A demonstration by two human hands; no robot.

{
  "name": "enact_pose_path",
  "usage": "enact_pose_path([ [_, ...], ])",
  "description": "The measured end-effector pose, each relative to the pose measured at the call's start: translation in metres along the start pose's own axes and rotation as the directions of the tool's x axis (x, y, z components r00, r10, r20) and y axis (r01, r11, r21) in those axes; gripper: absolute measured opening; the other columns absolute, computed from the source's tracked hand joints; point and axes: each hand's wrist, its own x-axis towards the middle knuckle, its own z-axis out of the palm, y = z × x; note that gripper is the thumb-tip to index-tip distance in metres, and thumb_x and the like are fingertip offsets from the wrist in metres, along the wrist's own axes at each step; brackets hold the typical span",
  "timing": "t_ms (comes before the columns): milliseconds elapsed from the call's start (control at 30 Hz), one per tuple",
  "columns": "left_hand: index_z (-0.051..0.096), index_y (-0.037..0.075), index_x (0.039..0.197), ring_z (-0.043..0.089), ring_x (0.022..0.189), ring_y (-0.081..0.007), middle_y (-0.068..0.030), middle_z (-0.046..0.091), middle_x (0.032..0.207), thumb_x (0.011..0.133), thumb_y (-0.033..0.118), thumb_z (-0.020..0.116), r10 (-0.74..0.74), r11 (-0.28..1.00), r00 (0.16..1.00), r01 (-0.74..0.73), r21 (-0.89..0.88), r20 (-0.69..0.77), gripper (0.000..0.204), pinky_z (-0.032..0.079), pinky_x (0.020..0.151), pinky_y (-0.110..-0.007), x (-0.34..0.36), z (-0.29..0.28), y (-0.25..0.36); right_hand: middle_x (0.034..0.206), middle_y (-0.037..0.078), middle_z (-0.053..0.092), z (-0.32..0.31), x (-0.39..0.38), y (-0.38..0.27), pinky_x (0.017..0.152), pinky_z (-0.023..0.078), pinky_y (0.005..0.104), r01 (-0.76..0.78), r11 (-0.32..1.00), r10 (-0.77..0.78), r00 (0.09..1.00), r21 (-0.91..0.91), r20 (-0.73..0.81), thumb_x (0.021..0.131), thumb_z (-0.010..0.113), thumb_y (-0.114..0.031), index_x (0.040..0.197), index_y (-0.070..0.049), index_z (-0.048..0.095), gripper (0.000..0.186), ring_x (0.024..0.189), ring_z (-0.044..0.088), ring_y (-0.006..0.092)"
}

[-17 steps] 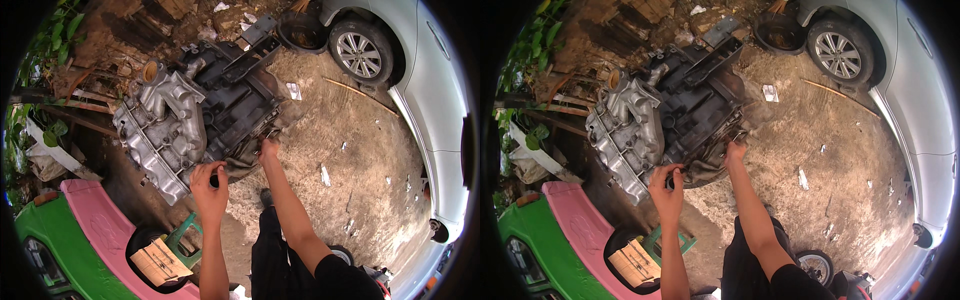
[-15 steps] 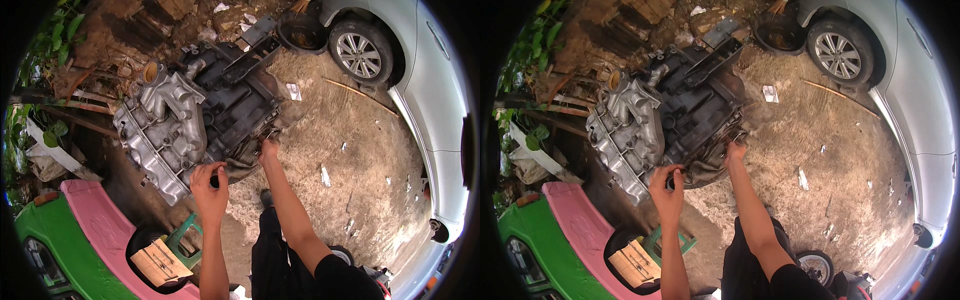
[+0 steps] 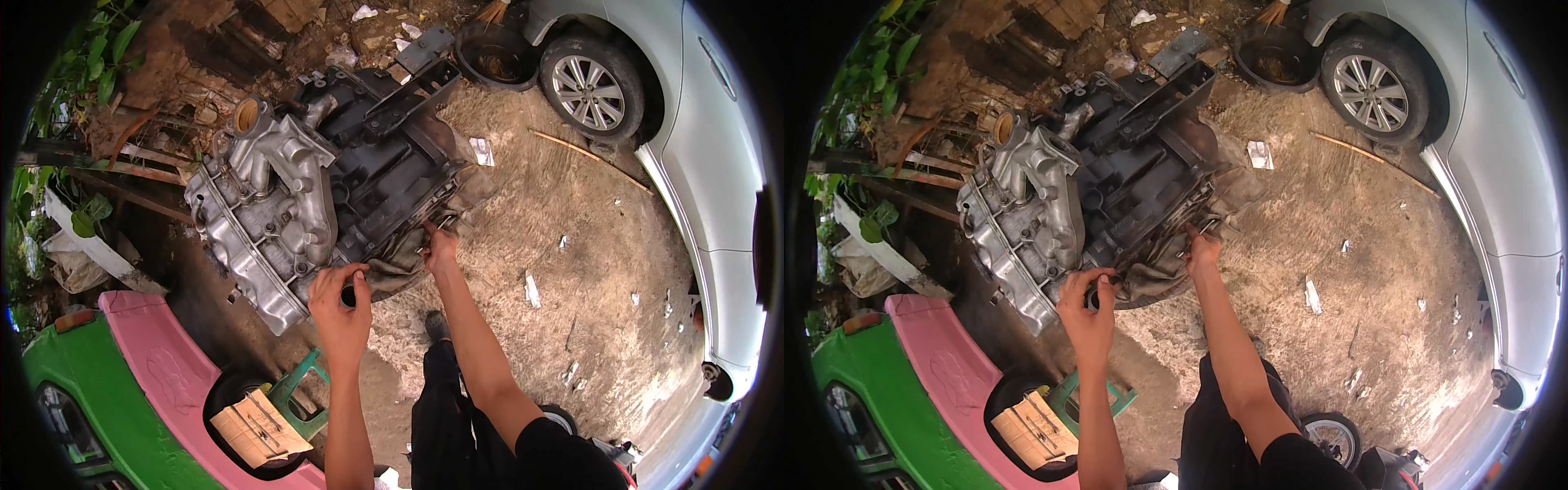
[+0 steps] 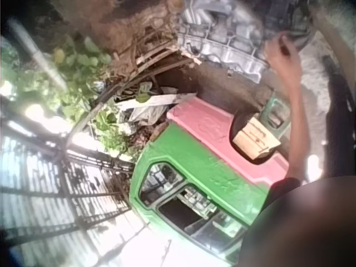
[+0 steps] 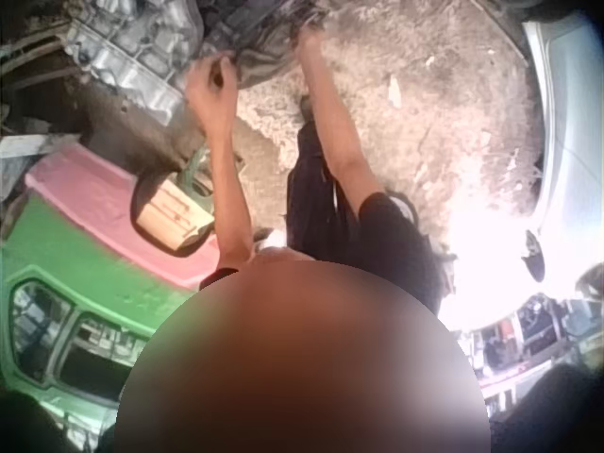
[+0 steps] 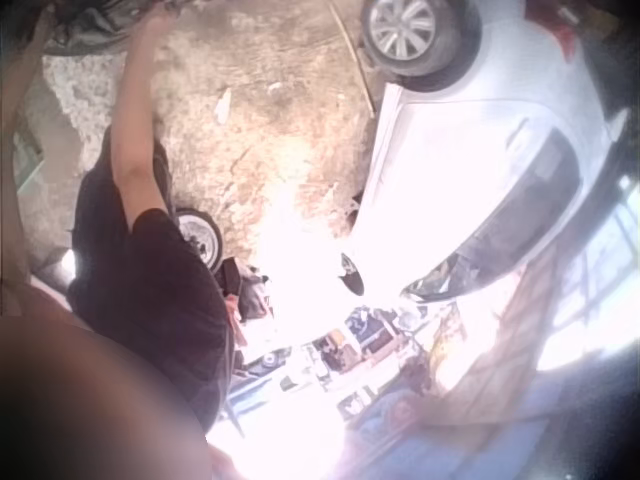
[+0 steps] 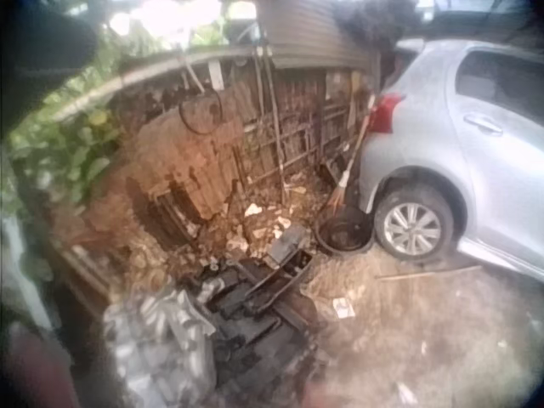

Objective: The person uses a wrench to loosen and remove bolts from a car engine block. They repeatedly reach for bolts, turn them, and place them on a nearby cardboard surface while working on the engine.

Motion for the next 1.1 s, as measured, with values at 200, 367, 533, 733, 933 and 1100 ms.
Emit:
enact_pose_path([
  [200,0.073,0.003,0.095,0.062,0.086,-0.0288,-0.009,0.069,0.085,0.091,0.006,0.066,-0.005,1.0,1.0,0.005,-0.013,0.012,0.009,0.044,0.088,-0.04,0.001,-0.001,-0.001,0.066,0.0,0.055,0.005,0.005,0.011,0.039,0.028,0.0297,0.082,0.997,-0.082,0.997,-0.005,-0.014,0.092,0.078,-0.015,0.092,-0.005,0.071,0.013,0.046,0.04,0.0132],
  [367,0.074,0.003,0.095,0.062,0.086,-0.0282,-0.0088,0.069,0.085,0.092,0.006,0.066,0.022,1.0,1.0,-0.022,-0.005,0.001,0.009,0.044,0.088,-0.039,0.001,0.0,-0.001,0.066,-0.001,0.055,0.003,-0.003,0.014,0.039,0.031,0.0304,0.195,0.98,-0.195,0.981,-0.05,0.001,0.093,0.077,-0.016,0.099,-0.003,0.074,0.015,0.048,0.042,0.0118],
  [533,0.074,0.003,0.095,0.062,0.085,-0.0276,-0.0086,0.068,0.084,0.091,0.006,0.066,-0.023,1.0,1.0,0.023,-0.019,0.003,0.009,0.044,0.087,-0.039,0.0,0.0,-0.001,0.066,-0.001,0.054,0.003,-0.008,0.003,0.039,0.033,0.0316,0.099,0.991,-0.097,0.995,-0.092,0.016,0.093,0.077,-0.016,0.099,-0.004,0.075,0.013,0.048,0.042,0.0121],
  [733,0.074,0.004,0.095,0.062,0.085,-0.0279,-0.0087,0.068,0.084,0.091,0.005,0.066,-0.019,1.0,1.0,0.02,-0.022,0.011,0.009,0.044,0.087,-0.039,0.0,0.0,-0.002,0.066,0.001,0.056,0.002,-0.001,0.004,0.039,0.033,0.031,0.106,0.989,-0.106,0.994,-0.104,0.0,0.092,0.077,-0.013,0.102,-0.002,0.076,0.015,0.049,0.044,0.0122],
  [933,0.074,0.004,0.095,0.062,0.085,-0.0276,-0.0089,0.068,0.084,0.091,0.005,0.066,-0.017,0.999,1.0,0.017,-0.032,-0.001,0.009,0.045,0.087,-0.039,0.0,0.0,-0.001,0.065,0.001,0.059,0.007,-0.004,0.024,0.039,0.033,0.0302,0.347,0.938,-0.348,0.937,-0.015,-0.026,0.093,0.077,-0.012,0.103,0.0,0.076,0.016,0.047,0.043,0.0114],
  [1100,0.075,0.004,0.095,0.062,0.086,-0.027,-0.0089,0.068,0.084,0.092,0.006,0.066,-0.028,0.999,1.0,0.027,-0.031,-0.001,0.009,0.045,0.087,-0.038,-0.001,-0.001,-0.001,0.065,0.002,0.056,-0.003,-0.014,0.005,0.04,0.033,0.0307,0.177,0.975,-0.173,0.984,-0.135,0.036,0.095,0.077,-0.014,0.098,0.0,0.075,0.014,0.048,0.044,0.0123],
])
